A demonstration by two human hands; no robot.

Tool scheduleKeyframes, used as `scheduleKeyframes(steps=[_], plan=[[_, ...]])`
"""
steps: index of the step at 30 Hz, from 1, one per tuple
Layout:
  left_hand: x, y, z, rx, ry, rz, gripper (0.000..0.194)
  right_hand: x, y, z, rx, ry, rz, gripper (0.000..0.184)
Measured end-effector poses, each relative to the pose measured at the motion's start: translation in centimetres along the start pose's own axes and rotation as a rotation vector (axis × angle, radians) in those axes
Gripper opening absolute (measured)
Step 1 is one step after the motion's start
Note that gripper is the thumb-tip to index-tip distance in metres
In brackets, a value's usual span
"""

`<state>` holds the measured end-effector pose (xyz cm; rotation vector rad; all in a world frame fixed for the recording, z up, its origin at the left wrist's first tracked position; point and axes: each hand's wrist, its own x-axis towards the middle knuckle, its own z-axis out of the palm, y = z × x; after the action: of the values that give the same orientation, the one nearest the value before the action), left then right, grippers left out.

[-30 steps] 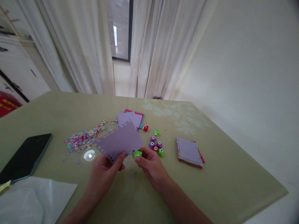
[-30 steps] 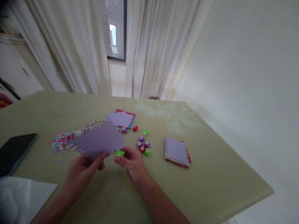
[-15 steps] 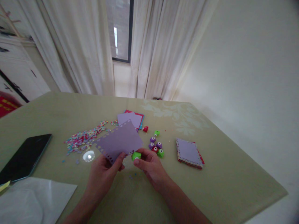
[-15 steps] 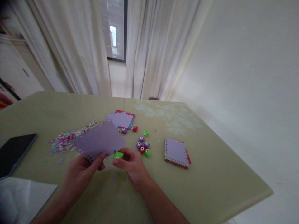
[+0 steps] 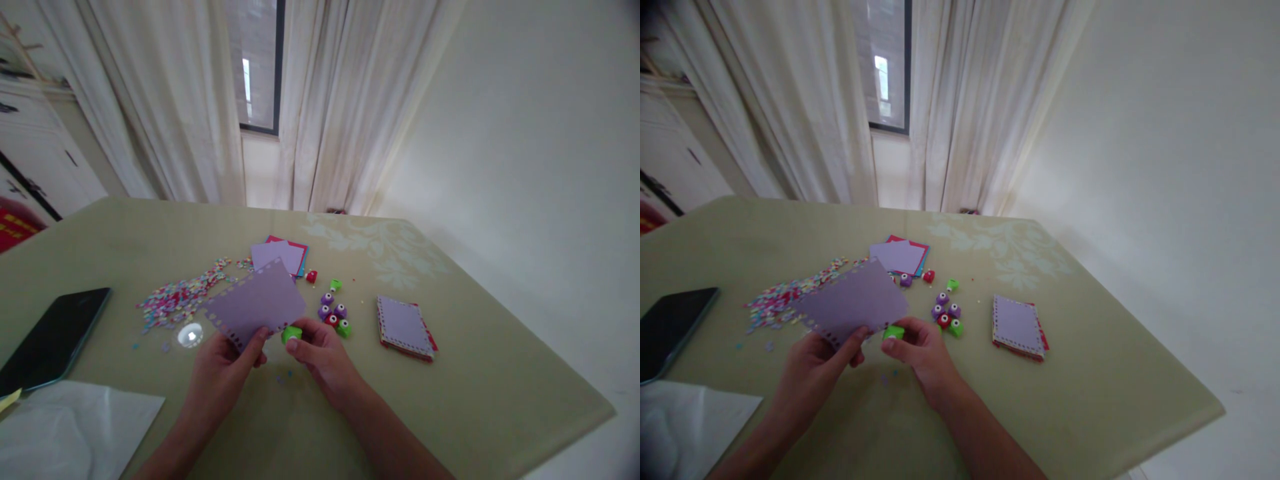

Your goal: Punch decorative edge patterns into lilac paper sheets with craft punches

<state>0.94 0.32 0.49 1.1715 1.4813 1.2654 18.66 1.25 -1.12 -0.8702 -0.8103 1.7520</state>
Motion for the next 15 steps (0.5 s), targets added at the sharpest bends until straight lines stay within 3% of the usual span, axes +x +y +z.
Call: scheduleKeyframes(steps=[15], plan=[[0.05, -0.39, 0.08, 0.01, -0.012, 0.008, 0.04, 0.05, 0.12, -0.23, -0.032, -0.016, -0.004, 0.043]])
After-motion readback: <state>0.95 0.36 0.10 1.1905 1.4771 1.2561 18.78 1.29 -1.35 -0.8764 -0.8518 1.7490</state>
